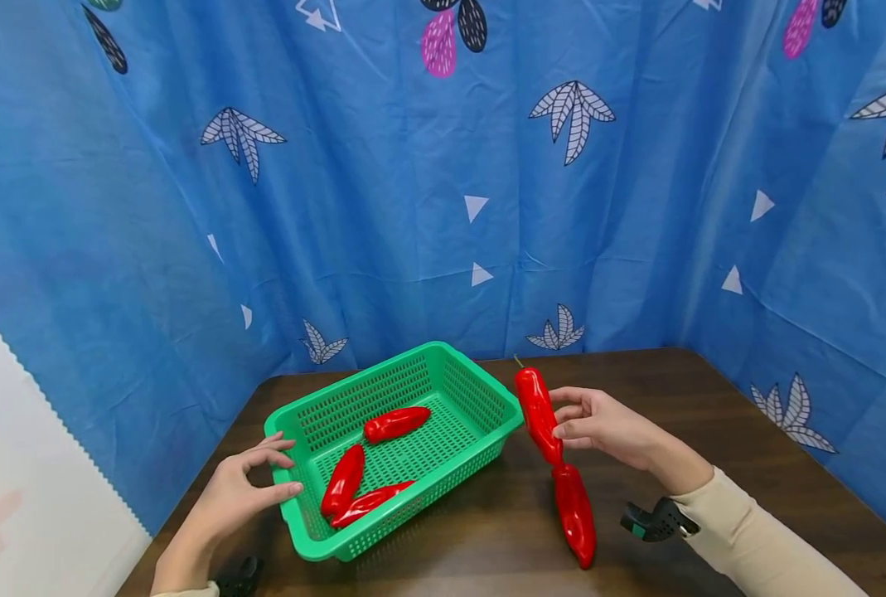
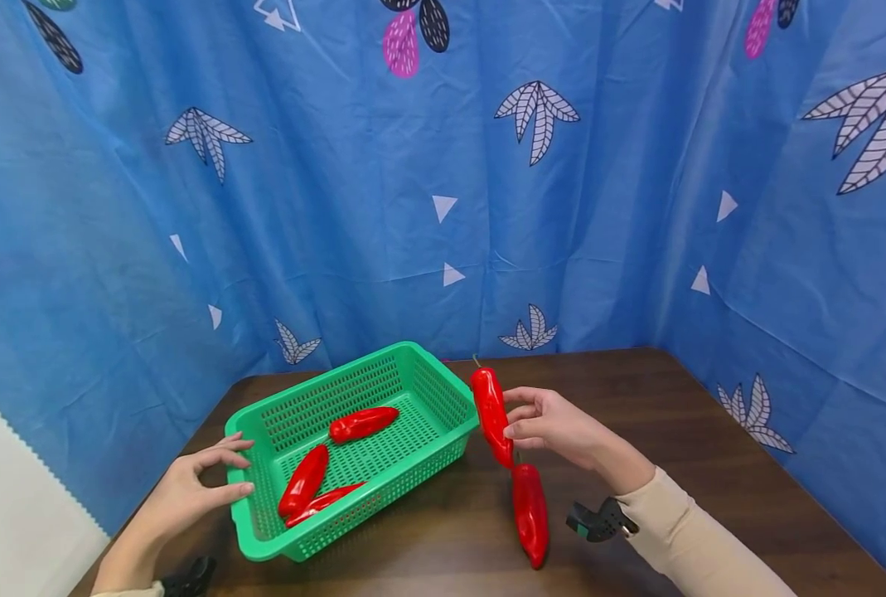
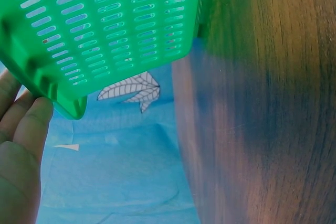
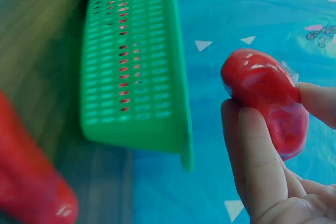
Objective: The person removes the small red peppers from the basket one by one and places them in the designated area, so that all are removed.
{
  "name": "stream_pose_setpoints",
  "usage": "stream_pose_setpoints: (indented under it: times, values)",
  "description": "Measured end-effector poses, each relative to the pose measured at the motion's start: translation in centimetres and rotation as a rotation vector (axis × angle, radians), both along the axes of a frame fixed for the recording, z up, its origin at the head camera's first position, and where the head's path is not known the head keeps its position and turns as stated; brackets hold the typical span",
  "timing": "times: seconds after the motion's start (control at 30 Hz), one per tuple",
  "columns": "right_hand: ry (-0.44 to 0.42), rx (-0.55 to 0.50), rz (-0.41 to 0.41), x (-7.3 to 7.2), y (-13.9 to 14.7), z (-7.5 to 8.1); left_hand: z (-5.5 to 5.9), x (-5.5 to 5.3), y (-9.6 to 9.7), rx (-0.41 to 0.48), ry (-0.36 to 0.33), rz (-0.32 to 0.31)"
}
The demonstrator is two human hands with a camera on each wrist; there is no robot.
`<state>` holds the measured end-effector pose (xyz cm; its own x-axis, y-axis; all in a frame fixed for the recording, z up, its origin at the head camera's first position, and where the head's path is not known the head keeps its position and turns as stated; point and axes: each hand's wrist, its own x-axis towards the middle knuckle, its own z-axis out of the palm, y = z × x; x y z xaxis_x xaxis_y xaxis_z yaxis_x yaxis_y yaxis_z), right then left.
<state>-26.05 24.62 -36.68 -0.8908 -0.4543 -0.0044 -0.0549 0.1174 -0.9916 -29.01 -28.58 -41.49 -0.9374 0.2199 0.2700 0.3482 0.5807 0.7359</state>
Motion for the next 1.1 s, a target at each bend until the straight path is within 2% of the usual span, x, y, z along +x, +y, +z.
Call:
stream_pose_setpoints:
  times: [0.2,0.57,0.83,1.1]
  values:
    - [-0.033,0.007,-0.099,1.6,1.4,-1.1,0.2,0.2,-0.2,-0.003,0.008,-0.008]
    - [-0.093,0.013,-0.196,3.4,3.6,-3.6,0.1,0.1,-0.1,-0.011,0.042,-0.025]
    - [-0.136,-0.004,-0.206,4.4,4.7,-5.1,-0.2,0.0,-0.1,-0.018,0.048,-0.027]
    - [-0.19,0.025,-0.197,5.5,5.4,-7.1,0.0,-0.1,-0.1,-0.009,0.052,-0.031]
